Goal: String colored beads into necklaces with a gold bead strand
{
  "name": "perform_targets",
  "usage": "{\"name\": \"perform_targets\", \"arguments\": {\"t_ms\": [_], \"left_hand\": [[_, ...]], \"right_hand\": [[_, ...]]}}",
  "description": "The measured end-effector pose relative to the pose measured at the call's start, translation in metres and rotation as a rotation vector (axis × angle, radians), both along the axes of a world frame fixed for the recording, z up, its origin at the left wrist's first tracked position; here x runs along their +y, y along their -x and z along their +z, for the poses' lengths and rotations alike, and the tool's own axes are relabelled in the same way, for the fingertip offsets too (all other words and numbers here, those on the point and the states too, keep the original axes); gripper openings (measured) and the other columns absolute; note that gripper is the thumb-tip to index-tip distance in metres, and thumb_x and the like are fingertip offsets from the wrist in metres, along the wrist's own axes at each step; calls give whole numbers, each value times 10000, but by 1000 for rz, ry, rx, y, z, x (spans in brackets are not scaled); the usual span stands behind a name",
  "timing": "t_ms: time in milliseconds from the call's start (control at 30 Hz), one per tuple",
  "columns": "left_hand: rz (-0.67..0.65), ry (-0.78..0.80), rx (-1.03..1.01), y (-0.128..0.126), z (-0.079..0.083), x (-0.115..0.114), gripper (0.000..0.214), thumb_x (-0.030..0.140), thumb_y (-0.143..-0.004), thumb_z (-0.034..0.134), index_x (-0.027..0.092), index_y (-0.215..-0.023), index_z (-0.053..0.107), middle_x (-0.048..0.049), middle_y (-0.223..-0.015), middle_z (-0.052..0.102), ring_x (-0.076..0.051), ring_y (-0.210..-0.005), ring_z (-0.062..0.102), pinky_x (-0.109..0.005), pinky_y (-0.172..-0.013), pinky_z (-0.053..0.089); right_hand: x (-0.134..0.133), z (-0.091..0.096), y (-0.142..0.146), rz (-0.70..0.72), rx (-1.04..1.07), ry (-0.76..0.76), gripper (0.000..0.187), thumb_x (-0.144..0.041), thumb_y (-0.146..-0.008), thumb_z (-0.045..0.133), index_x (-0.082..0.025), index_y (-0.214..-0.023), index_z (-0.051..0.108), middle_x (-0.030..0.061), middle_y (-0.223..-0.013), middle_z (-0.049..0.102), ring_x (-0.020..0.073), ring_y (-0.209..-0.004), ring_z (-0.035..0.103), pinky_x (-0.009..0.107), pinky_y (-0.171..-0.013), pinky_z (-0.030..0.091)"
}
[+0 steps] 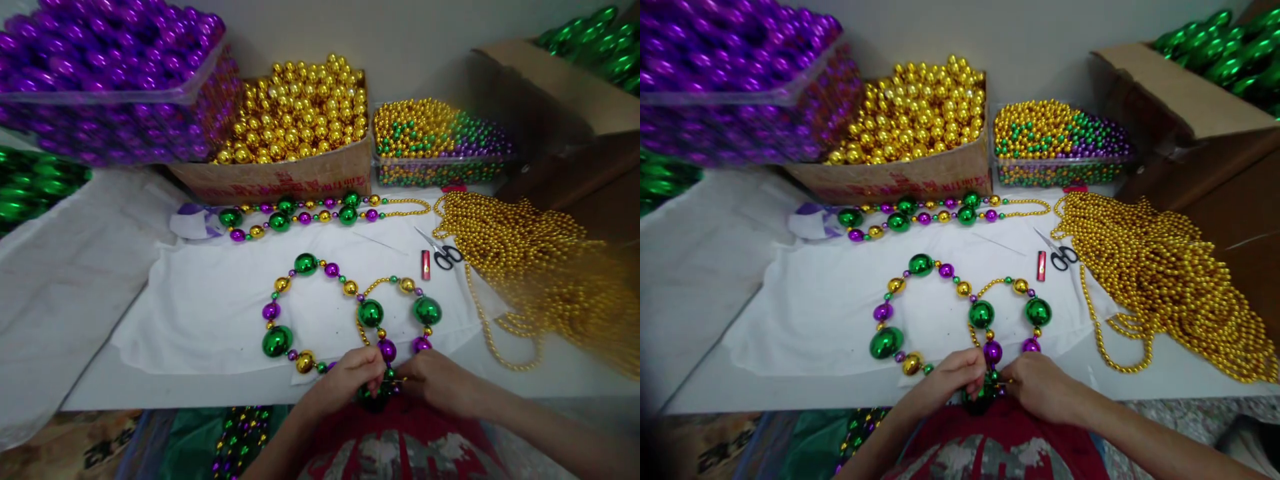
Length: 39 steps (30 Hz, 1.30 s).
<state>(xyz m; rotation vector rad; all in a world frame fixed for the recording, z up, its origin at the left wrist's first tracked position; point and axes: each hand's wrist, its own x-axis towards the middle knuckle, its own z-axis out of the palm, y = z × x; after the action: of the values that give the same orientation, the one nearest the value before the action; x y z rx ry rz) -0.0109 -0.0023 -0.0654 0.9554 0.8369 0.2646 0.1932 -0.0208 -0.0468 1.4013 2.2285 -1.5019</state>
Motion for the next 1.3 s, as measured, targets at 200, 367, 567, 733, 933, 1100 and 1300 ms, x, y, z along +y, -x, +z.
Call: {"name": "perform_targets", "arguments": {"t_ms": [200,367,567,733,933,1100,1300], "left_hand": [[2,-98,105,4,17,-16,278,367,-887,442,172,-696,497,9,-672,524,-132,-664,474,-248,-645,341],[185,-81,127,4,4,-33,316,400,-875,444,175,-657,479,4,-625,506,-138,-627,461,-257,-614,329],[544,119,-128,-1,1,-24,308,384,-832,551,164,-631,474,25,-562,440,-108,-536,422,-258,-589,308],[797,287,-396,-14,-3,-2,264,268,-760,658,150,-620,467,42,-582,386,-82,-540,373,-242,-578,315],[931,443,-429,-27,-25,3,222,187,-708,694,127,-624,497,38,-615,406,-67,-542,343,-228,-542,316],[919,434,-469,-28,-21,2,222,179,-717,682,127,-615,492,35,-622,403,-64,-541,338,-228,-542,322],[883,442,-478,-28,-19,2,227,191,-710,686,131,-619,487,40,-610,376,-66,-539,325,-225,-540,314]], "right_hand": [[-3,1,5,77,-102,-30,261,-178,-830,486,-232,-891,734,81,-867,746,206,-762,686,249,-596,356],[-11,-12,14,36,-178,-26,240,-189,-820,498,-211,-833,737,93,-814,743,221,-722,686,257,-568,339],[-6,4,7,-240,119,91,250,-276,-875,480,-197,-814,709,11,-743,707,150,-679,619,212,-590,361],[4,-5,-2,-328,108,-68,303,-312,-897,449,-168,-719,646,-5,-620,605,134,-609,541,221,-559,302],[8,-24,-10,-308,41,-163,306,-314,-898,435,-171,-721,641,-11,-588,547,133,-582,503,240,-564,277],[9,-20,-15,-346,108,-74,321,-350,-896,438,-167,-700,614,-20,-588,526,133,-589,497,236,-559,284],[6,-17,-18,-370,141,-14,329,-372,-889,432,-170,-710,620,-14,-606,532,145,-619,497,240,-580,305]]}}
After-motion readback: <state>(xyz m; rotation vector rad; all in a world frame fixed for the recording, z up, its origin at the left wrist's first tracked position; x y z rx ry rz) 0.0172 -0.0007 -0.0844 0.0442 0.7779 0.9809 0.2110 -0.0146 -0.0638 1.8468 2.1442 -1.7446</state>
